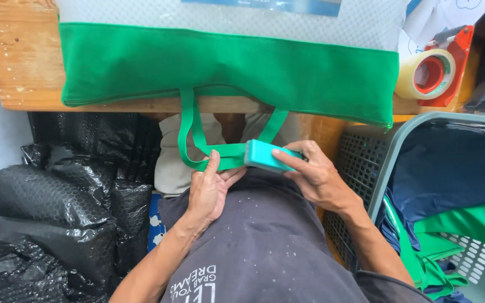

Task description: The person uses a small blue brush to wipe the surface of a pillow encased in a green and white bag. They systematically brush the top, sides, and handle area of the bag, then flip it over to brush the green underside.

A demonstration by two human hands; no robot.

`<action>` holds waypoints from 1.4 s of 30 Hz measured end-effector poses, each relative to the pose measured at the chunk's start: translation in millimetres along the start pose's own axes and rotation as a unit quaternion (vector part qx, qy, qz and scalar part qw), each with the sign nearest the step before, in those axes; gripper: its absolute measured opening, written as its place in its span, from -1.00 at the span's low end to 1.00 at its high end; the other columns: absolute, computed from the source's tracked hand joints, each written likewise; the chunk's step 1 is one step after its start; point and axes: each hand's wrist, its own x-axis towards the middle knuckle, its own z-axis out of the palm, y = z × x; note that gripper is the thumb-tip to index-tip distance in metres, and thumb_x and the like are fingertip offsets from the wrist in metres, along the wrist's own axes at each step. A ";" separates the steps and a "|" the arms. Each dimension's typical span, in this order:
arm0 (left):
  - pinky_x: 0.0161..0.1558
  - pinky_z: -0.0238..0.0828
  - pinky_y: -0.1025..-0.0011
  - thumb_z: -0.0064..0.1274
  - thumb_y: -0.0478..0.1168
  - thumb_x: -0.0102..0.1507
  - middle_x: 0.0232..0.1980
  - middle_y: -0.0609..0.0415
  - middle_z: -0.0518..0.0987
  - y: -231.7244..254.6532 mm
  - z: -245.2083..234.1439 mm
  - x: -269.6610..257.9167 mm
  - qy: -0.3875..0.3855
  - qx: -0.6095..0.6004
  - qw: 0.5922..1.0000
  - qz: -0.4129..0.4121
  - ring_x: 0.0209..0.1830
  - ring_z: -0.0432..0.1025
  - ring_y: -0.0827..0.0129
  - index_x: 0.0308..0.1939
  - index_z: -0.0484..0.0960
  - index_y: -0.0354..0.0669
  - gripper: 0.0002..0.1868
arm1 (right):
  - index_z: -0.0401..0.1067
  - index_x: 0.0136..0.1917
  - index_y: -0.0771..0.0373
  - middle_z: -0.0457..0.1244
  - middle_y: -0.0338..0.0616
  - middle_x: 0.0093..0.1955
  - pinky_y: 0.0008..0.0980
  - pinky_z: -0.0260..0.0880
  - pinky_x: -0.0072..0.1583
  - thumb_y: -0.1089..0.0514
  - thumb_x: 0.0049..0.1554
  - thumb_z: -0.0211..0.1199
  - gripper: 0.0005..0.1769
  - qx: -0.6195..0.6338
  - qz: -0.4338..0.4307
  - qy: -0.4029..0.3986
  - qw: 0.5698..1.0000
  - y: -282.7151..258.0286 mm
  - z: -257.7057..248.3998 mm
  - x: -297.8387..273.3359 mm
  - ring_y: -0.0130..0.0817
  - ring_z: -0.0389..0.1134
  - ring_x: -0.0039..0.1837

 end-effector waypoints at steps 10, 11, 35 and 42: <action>0.16 0.46 -0.07 0.58 -0.03 -0.11 0.42 -0.69 0.15 86.2 1.0 -9.6 0.042 0.481 0.864 0.141 0.32 0.32 -0.39 0.50 -0.15 -0.65 0.45 | 0.00 0.56 0.61 0.21 0.26 0.24 0.03 0.48 0.19 0.38 0.21 0.24 -0.25 0.118 0.000 0.362 0.925 52.6 -39.5 -14.8 -0.13 0.36 0.07; 0.03 0.50 0.04 0.56 -0.02 -0.03 0.20 -0.52 0.36 99.6 3.5 -10.1 0.054 0.549 0.768 0.325 0.10 0.43 -0.23 0.42 0.12 -0.65 0.22 | 0.04 0.55 0.60 0.16 0.21 0.23 -0.05 0.46 0.15 0.39 0.22 0.28 -0.26 0.063 -0.018 0.385 0.920 50.3 -41.3 -5.3 -0.14 0.30 0.10; 0.27 -0.14 -0.18 -0.08 0.34 0.50 0.51 -0.13 0.35 211.1 126.7 94.2 -0.124 0.708 0.291 0.632 0.49 0.14 -0.14 0.52 0.48 0.20 -0.39 | 0.30 0.25 0.09 0.27 -0.16 0.14 -0.03 0.03 0.08 -0.09 0.17 0.31 -0.53 -0.307 0.027 0.291 0.906 56.6 131.3 125.4 -0.10 0.33 0.06; 0.34 -0.24 -0.14 -0.06 0.37 0.47 0.54 -0.10 0.33 206.0 111.3 107.1 -0.103 0.693 0.292 0.651 0.55 0.12 -0.12 0.52 0.49 0.20 -0.35 | 0.20 0.28 0.41 0.14 0.19 0.13 0.07 0.06 0.14 -0.15 0.27 0.18 -0.40 -0.360 0.204 0.424 0.805 80.1 14.3 17.0 0.14 0.17 0.18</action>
